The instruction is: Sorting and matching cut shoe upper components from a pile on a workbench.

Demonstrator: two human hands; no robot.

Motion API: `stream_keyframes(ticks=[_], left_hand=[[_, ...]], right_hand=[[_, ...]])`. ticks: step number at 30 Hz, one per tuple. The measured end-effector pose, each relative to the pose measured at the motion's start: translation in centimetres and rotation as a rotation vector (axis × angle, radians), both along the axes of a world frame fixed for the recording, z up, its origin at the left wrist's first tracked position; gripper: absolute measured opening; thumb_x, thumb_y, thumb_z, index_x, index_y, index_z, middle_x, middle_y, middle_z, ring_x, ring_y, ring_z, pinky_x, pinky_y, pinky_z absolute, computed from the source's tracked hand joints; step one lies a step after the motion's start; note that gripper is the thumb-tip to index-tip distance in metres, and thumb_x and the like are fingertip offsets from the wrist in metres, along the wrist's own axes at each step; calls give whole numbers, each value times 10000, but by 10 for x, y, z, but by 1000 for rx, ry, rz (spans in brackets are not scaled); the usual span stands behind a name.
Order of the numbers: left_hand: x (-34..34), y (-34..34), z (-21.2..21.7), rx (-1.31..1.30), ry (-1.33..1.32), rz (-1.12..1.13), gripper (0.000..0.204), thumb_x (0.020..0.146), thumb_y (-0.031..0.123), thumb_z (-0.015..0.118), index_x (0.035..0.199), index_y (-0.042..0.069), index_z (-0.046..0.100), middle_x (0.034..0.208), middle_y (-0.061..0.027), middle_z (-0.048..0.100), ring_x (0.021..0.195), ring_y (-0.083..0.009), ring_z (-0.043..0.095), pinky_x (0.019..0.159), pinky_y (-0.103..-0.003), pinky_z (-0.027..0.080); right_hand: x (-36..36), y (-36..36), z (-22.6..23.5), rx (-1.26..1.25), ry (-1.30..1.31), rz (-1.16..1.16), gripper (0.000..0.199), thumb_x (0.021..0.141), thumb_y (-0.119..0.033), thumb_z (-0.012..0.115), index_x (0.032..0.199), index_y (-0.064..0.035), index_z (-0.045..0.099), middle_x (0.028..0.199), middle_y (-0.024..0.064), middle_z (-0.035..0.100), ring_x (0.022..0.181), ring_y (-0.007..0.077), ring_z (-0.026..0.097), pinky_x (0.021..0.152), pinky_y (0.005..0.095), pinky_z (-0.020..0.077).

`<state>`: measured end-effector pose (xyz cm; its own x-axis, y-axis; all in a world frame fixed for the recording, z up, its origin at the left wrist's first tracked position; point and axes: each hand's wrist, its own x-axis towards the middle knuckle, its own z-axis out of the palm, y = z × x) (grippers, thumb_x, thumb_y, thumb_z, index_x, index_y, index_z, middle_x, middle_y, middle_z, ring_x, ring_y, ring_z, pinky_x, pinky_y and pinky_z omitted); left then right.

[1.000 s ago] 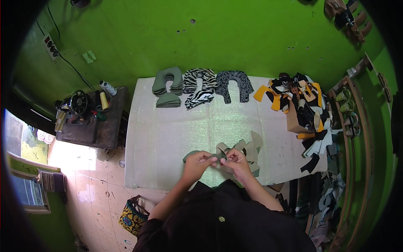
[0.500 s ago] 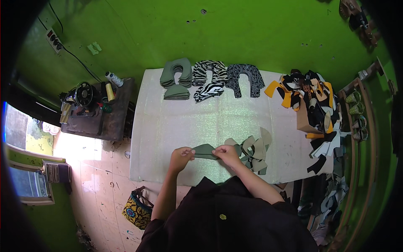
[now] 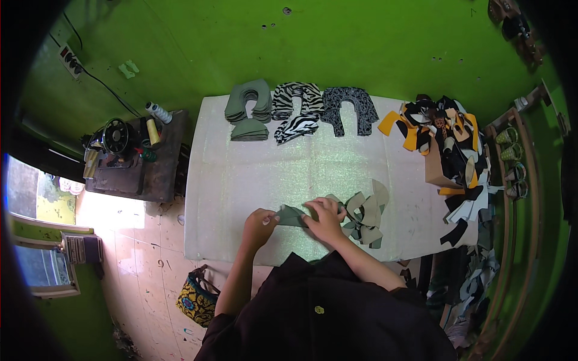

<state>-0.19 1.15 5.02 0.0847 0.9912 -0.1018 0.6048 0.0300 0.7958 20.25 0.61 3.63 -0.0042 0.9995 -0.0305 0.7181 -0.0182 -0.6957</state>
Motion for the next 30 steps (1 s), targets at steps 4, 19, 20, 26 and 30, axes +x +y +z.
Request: stream_keyframes(ticks=[4, 19, 20, 26, 30], left_hand=[[9, 3, 21, 28, -105, -42, 181, 762, 181, 663, 851, 24, 655, 776, -124, 610, 709, -242, 576, 665, -326, 464], [7, -9, -53, 2, 242, 146, 232, 732, 262, 676, 770, 34, 656, 759, -114, 623, 706, -242, 598, 653, -359, 461], [6, -9, -58, 10, 202, 193, 215, 720, 254, 674, 752, 42, 656, 760, -109, 623, 723, -242, 599, 671, -367, 453], [23, -13, -46, 139, 394, 226, 207, 714, 223, 646, 887, 111, 631, 929, -57, 598, 903, -261, 557, 777, -393, 403], [33, -14, -47, 594, 365, -77, 308, 762, 151, 581, 1067, 113, 565, 1066, -63, 559, 1036, -273, 512, 854, -419, 380]], right_hand=[[-6, 7, -1, 90, 61, 18, 216, 794, -349, 605, 802, -142, 669, 1060, -3, 544, 1131, 220, 393, 925, 589, 147], [-3, 0, -8, -44, -299, 167, 210, 793, -300, 610, 689, -130, 677, 874, 14, 540, 980, 215, 437, 856, 522, 231], [-5, -2, -11, -45, -299, 165, 210, 793, -300, 610, 689, -130, 677, 874, 14, 540, 980, 215, 437, 856, 522, 231], [-10, -9, -21, 9, -369, 140, 216, 787, -324, 612, 704, -137, 681, 856, 2, 553, 952, 207, 457, 843, 497, 232], [-13, -12, -23, 50, -417, 125, 216, 788, -332, 602, 733, -136, 675, 853, 13, 551, 952, 205, 460, 820, 497, 245]])
